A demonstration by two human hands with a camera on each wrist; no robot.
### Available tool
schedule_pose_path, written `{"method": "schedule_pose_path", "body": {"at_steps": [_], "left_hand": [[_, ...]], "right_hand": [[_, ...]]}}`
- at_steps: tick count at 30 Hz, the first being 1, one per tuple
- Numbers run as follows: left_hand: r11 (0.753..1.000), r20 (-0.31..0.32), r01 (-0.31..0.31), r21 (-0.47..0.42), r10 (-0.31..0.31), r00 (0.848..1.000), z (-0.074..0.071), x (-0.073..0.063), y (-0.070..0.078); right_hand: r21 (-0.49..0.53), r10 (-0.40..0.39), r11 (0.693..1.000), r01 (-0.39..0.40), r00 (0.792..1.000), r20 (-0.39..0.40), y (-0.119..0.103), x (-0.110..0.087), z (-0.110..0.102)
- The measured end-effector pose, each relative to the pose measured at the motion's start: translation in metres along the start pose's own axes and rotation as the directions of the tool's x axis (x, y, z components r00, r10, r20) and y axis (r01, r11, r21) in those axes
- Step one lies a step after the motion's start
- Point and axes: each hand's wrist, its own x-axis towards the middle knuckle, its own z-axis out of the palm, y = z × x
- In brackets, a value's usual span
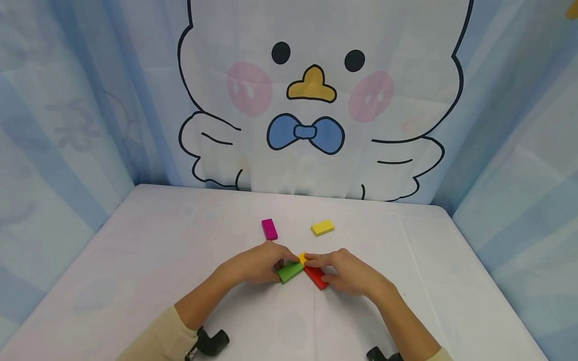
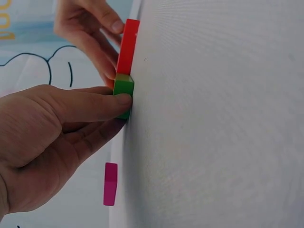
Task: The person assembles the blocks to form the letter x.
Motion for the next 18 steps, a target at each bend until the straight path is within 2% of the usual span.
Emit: {"method": "schedule_pose_path", "body": {"at_steps": [18], "left_hand": [[1.000,-0.003,-0.002,0.015,0.002,1.000,0.0002,-0.0013,-0.0001]], "right_hand": [[0.003,0.022,1.000,-0.022,1.000,0.007,-0.0004,0.0006,-0.0003]]}}
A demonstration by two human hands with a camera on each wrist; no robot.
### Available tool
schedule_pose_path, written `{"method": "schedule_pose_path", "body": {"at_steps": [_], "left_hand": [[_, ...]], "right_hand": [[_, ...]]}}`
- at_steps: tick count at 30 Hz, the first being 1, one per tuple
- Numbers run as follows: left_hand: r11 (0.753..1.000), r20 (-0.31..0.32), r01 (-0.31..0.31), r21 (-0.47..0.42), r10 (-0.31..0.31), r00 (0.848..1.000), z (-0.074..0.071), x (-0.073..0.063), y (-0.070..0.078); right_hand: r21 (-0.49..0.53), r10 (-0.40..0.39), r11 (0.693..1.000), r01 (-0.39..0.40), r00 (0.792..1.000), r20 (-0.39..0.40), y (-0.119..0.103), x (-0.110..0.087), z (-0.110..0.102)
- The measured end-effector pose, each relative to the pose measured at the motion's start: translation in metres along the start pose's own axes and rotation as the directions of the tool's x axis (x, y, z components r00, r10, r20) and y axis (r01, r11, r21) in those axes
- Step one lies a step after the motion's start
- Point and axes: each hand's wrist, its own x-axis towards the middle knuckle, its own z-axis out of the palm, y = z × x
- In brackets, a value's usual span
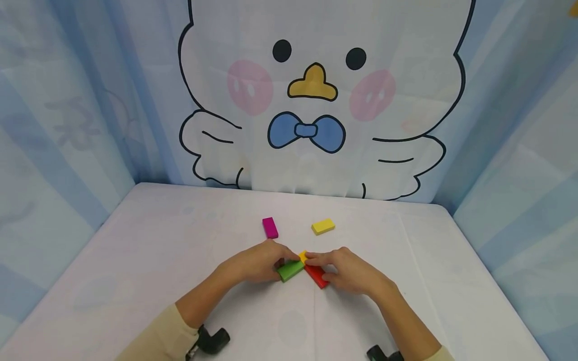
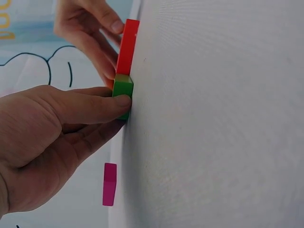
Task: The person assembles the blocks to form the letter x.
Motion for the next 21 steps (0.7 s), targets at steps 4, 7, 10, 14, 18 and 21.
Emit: {"method": "schedule_pose_path", "body": {"at_steps": [4,7,10,14,18,21], "left_hand": [[1.000,-0.001,0.000,-0.003,0.000,1.000,0.0001,-0.0002,0.0000],[1.000,-0.003,-0.005,-0.003,0.005,1.000,0.0001,-0.0003,-0.0005],[1.000,-0.003,-0.010,-0.001,0.010,1.000,0.0000,-0.0003,-0.0011],[1.000,-0.003,-0.011,-0.002,0.011,1.000,-0.0002,0.0002,-0.0016],[1.000,0.000,-0.006,-0.005,0.006,1.000,-0.0007,0.0001,-0.0008],[1.000,0.008,0.004,-0.013,-0.004,1.000,-0.0014,-0.0002,0.0005]], "right_hand": [[0.001,0.003,1.000,-0.003,1.000,0.002,0.0007,0.0002,-0.0001],[0.001,0.002,1.000,-0.002,1.000,0.004,0.0009,0.0007,0.0000],[0.002,0.005,1.000,-0.005,1.000,0.005,0.0008,0.0007,0.0001],[0.003,0.009,1.000,-0.009,1.000,0.003,0.0005,0.0006,-0.0003],[0.006,0.010,1.000,-0.010,1.000,0.004,0.0000,0.0003,-0.0007],[0.013,0.009,1.000,-0.009,1.000,0.004,-0.0005,0.0005,-0.0009]]}}
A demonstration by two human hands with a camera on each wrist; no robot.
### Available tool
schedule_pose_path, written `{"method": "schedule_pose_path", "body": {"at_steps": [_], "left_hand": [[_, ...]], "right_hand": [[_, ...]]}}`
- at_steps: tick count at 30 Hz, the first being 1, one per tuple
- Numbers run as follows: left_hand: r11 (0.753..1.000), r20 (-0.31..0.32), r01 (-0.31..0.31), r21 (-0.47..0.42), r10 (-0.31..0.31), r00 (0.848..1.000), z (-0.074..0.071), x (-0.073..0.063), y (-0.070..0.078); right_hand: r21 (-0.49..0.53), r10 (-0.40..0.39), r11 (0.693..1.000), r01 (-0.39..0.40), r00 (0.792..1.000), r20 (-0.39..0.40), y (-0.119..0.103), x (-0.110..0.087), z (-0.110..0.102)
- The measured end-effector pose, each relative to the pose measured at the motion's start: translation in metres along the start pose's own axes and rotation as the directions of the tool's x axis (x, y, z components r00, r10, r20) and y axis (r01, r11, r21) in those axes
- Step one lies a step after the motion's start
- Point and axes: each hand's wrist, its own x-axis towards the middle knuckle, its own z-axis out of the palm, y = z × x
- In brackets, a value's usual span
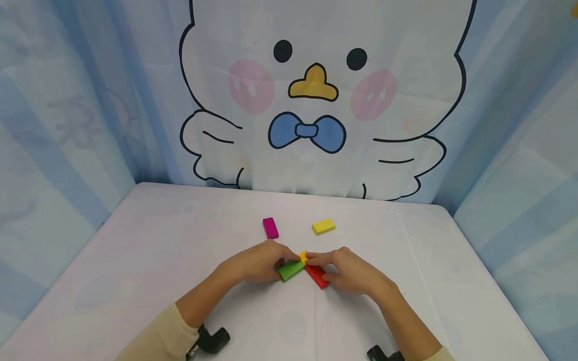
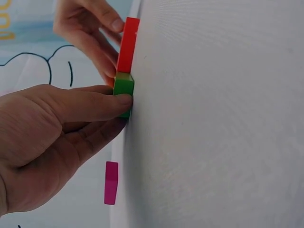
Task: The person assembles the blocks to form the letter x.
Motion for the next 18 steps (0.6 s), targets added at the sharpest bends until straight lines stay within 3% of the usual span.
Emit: {"method": "schedule_pose_path", "body": {"at_steps": [7,14,18], "left_hand": [[0.998,0.036,0.053,-0.023,-0.052,0.998,-0.0029,-0.0018,0.0011],[0.999,0.004,0.021,-0.024,-0.021,1.000,-0.0040,-0.0024,-0.0025],[0.999,-0.037,-0.039,0.018,0.039,0.999,-0.0030,-0.0011,-0.0034]], "right_hand": [[0.001,-0.020,1.000,0.020,1.000,-0.007,0.0008,0.0003,0.0005],[0.024,-0.036,0.999,0.036,0.999,-0.018,0.0030,0.0007,-0.0008],[0.023,-0.040,0.999,0.041,0.998,-0.055,0.0036,0.0000,-0.0031]]}}
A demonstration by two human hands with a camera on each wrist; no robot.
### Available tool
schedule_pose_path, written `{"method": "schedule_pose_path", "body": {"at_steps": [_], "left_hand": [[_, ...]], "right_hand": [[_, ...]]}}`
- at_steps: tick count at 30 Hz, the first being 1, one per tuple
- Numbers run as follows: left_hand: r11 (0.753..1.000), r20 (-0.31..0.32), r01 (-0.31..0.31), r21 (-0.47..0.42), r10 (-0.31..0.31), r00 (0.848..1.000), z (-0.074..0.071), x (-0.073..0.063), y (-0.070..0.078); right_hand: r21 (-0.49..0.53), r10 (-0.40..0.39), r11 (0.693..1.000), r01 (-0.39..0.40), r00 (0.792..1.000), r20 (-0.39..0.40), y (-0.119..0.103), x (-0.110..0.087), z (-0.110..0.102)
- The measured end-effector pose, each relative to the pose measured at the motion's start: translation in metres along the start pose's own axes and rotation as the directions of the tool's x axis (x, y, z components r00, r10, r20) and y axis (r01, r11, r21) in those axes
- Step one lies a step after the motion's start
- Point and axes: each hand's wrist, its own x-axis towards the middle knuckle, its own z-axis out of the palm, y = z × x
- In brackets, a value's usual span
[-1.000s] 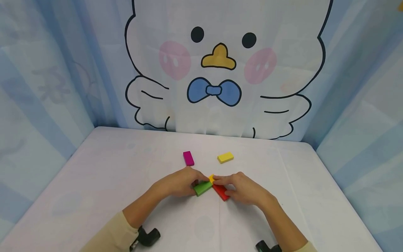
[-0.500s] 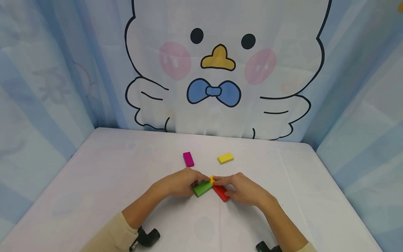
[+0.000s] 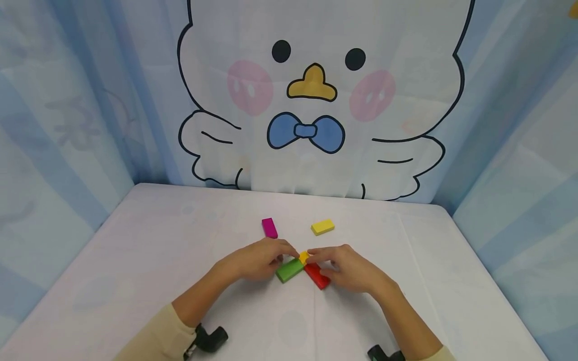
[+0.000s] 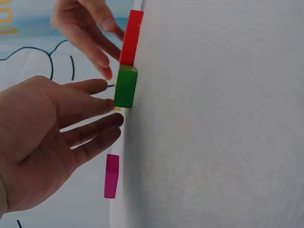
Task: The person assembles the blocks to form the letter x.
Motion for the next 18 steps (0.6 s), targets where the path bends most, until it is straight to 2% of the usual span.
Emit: {"method": "schedule_pose_path", "body": {"at_steps": [4,8,18], "left_hand": [[0.997,0.007,-0.063,0.037,0.063,0.998,0.0001,0.0006,-0.0009],[0.996,0.035,-0.079,0.037,0.077,0.996,0.0008,0.0008,-0.0022],[0.998,0.138,-0.020,0.067,0.010,0.990,0.0054,0.0026,-0.0014]], "right_hand": [[-0.006,0.019,1.000,-0.019,0.999,-0.043,0.0004,-0.0014,-0.0024],[-0.027,0.026,0.999,-0.028,0.997,-0.073,0.0026,-0.0023,-0.0046],[-0.060,0.016,0.998,-0.022,0.994,-0.104,0.0090,-0.0047,-0.0080]]}}
